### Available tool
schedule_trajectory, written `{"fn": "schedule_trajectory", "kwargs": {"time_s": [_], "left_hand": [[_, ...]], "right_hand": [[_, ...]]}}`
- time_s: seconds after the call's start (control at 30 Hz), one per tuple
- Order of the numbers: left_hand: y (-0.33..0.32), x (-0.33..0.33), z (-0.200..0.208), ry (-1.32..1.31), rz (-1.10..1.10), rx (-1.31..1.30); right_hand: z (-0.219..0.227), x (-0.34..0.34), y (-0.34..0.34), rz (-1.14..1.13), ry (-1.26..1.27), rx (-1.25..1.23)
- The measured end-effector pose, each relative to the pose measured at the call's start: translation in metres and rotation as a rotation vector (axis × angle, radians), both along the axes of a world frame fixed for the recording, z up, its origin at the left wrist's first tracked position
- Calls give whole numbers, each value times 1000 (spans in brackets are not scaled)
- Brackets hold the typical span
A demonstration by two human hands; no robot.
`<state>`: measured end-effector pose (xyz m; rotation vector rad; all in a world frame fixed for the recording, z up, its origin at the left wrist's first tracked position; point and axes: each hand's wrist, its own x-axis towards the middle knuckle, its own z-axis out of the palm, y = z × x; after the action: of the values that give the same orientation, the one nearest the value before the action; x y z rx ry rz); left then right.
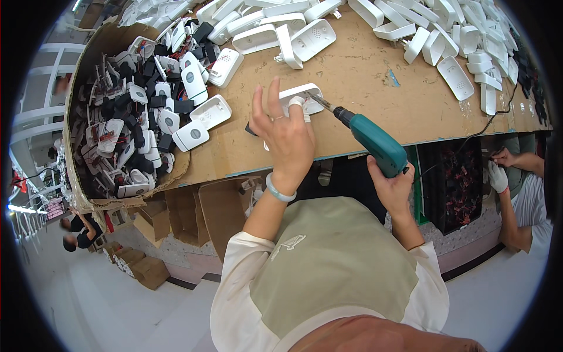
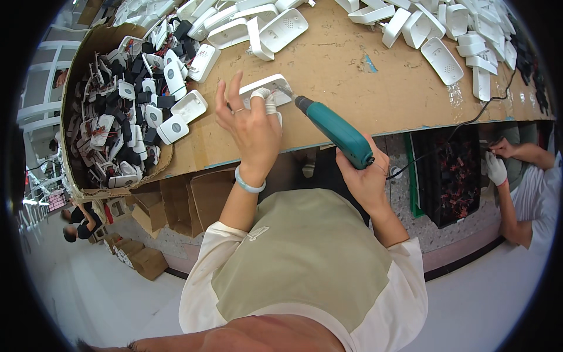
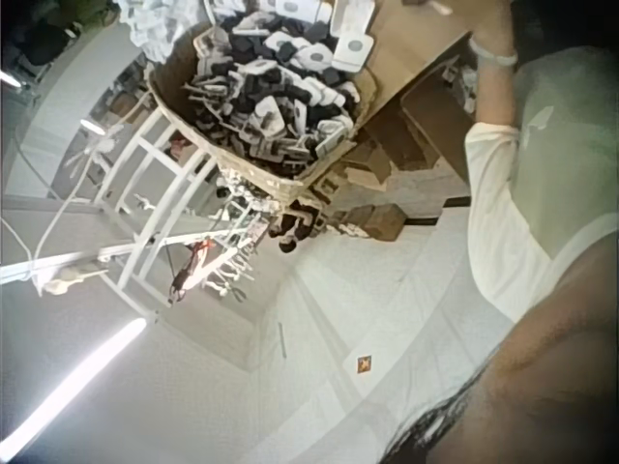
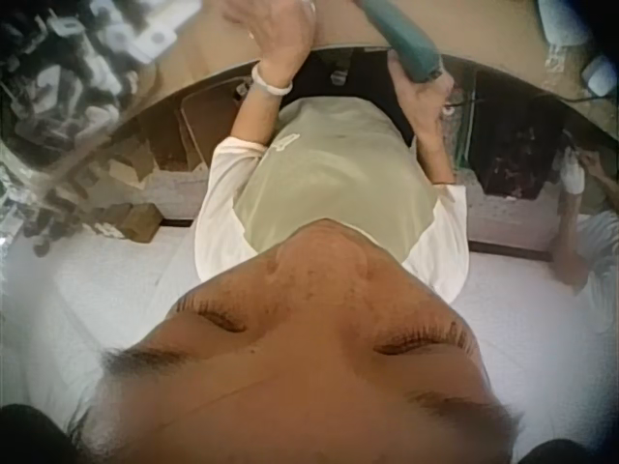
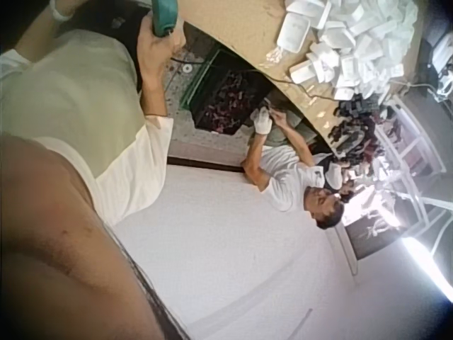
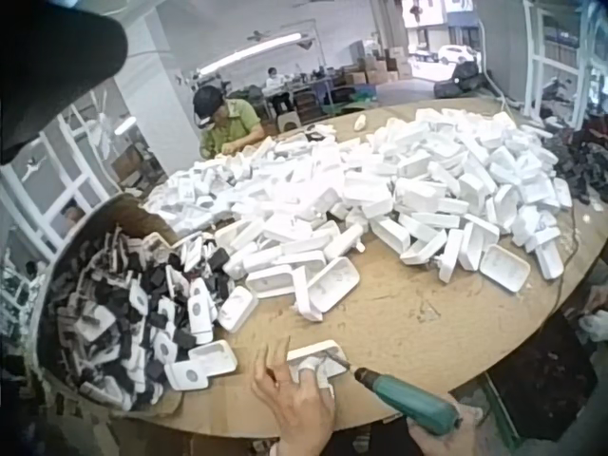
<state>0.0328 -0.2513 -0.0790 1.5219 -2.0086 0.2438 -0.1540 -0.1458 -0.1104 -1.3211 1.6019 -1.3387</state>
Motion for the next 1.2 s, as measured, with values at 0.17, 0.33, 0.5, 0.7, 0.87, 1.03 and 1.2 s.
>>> {"fn": "schedule_trajectory", "kwargs": {"time_s": [0.17, 0.33, 0.5, 0.7, 0.87, 1.03, 1.2], "left_hand": [[-9, 5, -18, -60, 10, 77], [-10, 2, -18, -56, 30, 68], [-11, 0, -18, -63, 47, 78], [-11, 0, -19, -61, 56, 71], [-12, -1, -19, -52, 63, 70], [-12, -2, -19, -50, 69, 62], [-12, -2, -20, -51, 69, 54]], "right_hand": [[5, 3, -8, 33, 82, -67], [1, 3, -10, 46, 123, -78], [5, 3, -12, 68, 104, -44], [2, 1, -11, 75, 154, -99], [5, 2, -11, 88, 158, -84], [6, 1, -12, 100, 178, -82], [1, 1, -9, 79, 158, -166]]}}
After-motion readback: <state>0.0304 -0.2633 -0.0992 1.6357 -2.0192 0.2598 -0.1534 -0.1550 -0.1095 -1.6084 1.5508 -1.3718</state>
